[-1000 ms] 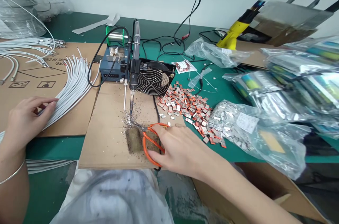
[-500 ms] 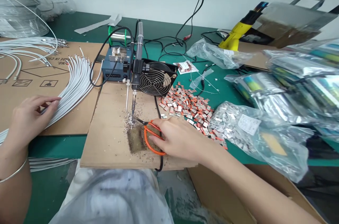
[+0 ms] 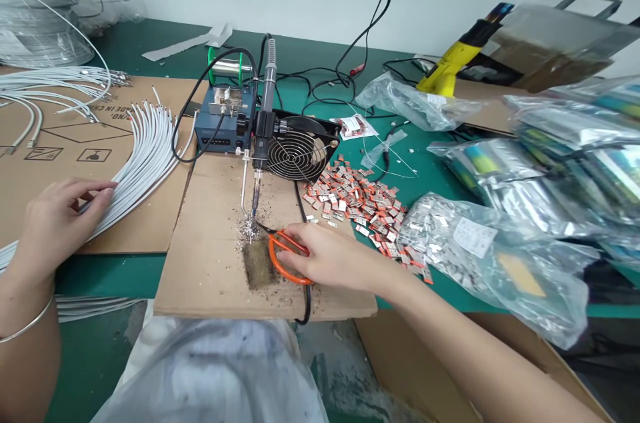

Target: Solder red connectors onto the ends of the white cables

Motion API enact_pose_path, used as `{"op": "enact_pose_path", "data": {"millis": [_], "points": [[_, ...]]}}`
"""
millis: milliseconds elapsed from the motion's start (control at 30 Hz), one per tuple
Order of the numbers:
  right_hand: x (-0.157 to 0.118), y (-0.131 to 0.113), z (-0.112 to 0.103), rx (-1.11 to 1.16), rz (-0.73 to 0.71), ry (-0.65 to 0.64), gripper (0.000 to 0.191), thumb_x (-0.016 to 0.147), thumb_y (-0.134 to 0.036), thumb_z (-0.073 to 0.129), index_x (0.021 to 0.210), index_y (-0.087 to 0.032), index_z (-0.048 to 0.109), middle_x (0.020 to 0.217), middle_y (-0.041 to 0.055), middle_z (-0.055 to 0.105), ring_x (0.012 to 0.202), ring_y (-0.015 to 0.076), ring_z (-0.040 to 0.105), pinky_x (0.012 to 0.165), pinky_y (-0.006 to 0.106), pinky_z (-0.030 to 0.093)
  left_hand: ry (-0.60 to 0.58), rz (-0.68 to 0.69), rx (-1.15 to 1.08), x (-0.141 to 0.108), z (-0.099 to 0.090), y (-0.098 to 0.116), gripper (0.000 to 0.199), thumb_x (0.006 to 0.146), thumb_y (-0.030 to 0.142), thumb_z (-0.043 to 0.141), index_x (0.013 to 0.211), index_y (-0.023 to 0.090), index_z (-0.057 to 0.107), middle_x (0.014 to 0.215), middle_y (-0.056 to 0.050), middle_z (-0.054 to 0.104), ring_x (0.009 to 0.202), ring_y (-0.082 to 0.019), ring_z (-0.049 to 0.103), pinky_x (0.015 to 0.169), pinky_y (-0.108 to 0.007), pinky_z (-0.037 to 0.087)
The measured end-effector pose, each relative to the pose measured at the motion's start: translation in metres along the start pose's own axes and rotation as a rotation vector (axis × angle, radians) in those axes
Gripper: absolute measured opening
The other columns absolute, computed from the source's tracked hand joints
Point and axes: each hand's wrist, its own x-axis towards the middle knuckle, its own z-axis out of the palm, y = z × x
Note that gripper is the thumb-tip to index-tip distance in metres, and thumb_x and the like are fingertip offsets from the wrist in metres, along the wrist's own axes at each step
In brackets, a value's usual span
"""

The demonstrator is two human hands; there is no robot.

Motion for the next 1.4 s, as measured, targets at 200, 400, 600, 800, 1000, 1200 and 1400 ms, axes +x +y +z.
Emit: {"op": "enact_pose_path", "data": {"millis": [200, 400, 600, 800, 1000, 1200, 1400], "points": [[0.002, 0.003, -0.001, -0.019, -0.023, -0.005, 0.031, 0.090, -0.048, 0.041, 0.082, -0.020, 0.050, 0.063, -0.0008, 0.053, 0.055, 0.0136, 0.043, 0.054, 0.028, 0.031, 0.006, -0.008, 0.008, 0.000, 0.000, 0.001, 0.042, 0.092, 0.046, 0.041, 0.096, 0.020, 0.073, 0.087, -0.007, 0.069, 0.076, -0.021, 0.058, 0.071, -0.034, 0.043], [-0.001, 0.004, 0.000, 0.026, -0.035, -0.014, 0.034, 0.092, -0.050, 0.040, 0.082, -0.020, 0.050, 0.065, -0.0005, 0.053, 0.056, 0.0132, 0.044, 0.053, 0.027, 0.031, 0.001, -0.006, 0.006, 0.000, -0.001, 0.001, 0.041, 0.092, 0.046, 0.042, 0.097, 0.019, 0.073, 0.086, -0.006, 0.069, 0.075, -0.020, 0.058, 0.071, -0.033, 0.043], [-0.024, 0.007, 0.006, 0.171, 0.021, 0.021, 0.037, 0.092, -0.055, 0.041, 0.085, -0.019, 0.050, 0.065, -0.0023, 0.046, 0.057, 0.0119, 0.039, 0.051, 0.026, 0.032, 0.008, 0.004, 0.006, 0.000, 0.001, 0.001, 0.041, 0.093, 0.046, 0.041, 0.096, 0.021, 0.073, 0.087, -0.006, 0.069, 0.075, -0.020, 0.058, 0.071, -0.033, 0.043], [-0.038, 0.007, 0.012, 0.413, 0.030, -0.036, 0.040, 0.095, -0.059, 0.043, 0.088, -0.020, 0.047, 0.065, -0.0033, 0.045, 0.054, 0.0096, 0.033, 0.047, 0.024, 0.027, 0.004, 0.002, 0.016, 0.000, 0.000, 0.001, 0.042, 0.092, 0.046, 0.041, 0.097, 0.019, 0.073, 0.087, -0.007, 0.069, 0.076, -0.021, 0.058, 0.073, -0.034, 0.044], [-0.038, 0.008, 0.013, 0.397, 0.037, 0.035, 0.039, 0.094, -0.058, 0.046, 0.092, -0.019, 0.050, 0.063, -0.0045, 0.040, 0.054, 0.0096, 0.032, 0.047, 0.023, 0.026, 0.006, 0.006, 0.013, -0.001, 0.000, 0.001, 0.043, 0.092, 0.046, 0.040, 0.096, 0.018, 0.073, 0.087, -0.008, 0.070, 0.076, -0.022, 0.058, 0.070, -0.034, 0.043], [-0.037, 0.011, 0.014, 0.348, 0.039, 0.038, 0.039, 0.095, -0.057, 0.045, 0.090, -0.019, 0.050, 0.061, -0.0051, 0.040, 0.053, 0.0092, 0.032, 0.046, 0.023, 0.025, 0.012, 0.007, 0.015, 0.000, -0.001, 0.003, 0.043, 0.092, 0.045, 0.041, 0.096, 0.017, 0.074, 0.085, -0.008, 0.070, 0.074, -0.021, 0.058, 0.070, -0.034, 0.042], [-0.038, 0.010, 0.013, 0.371, 0.036, 0.062, 0.040, 0.094, -0.058, 0.046, 0.090, -0.019, 0.050, 0.065, -0.0032, 0.043, 0.054, 0.0092, 0.032, 0.045, 0.023, 0.025, 0.013, -0.003, 0.023, 0.000, 0.000, 0.001, 0.041, 0.092, 0.046, 0.041, 0.096, 0.020, 0.073, 0.087, -0.006, 0.070, 0.075, -0.021, 0.058, 0.071, -0.033, 0.043]]}}
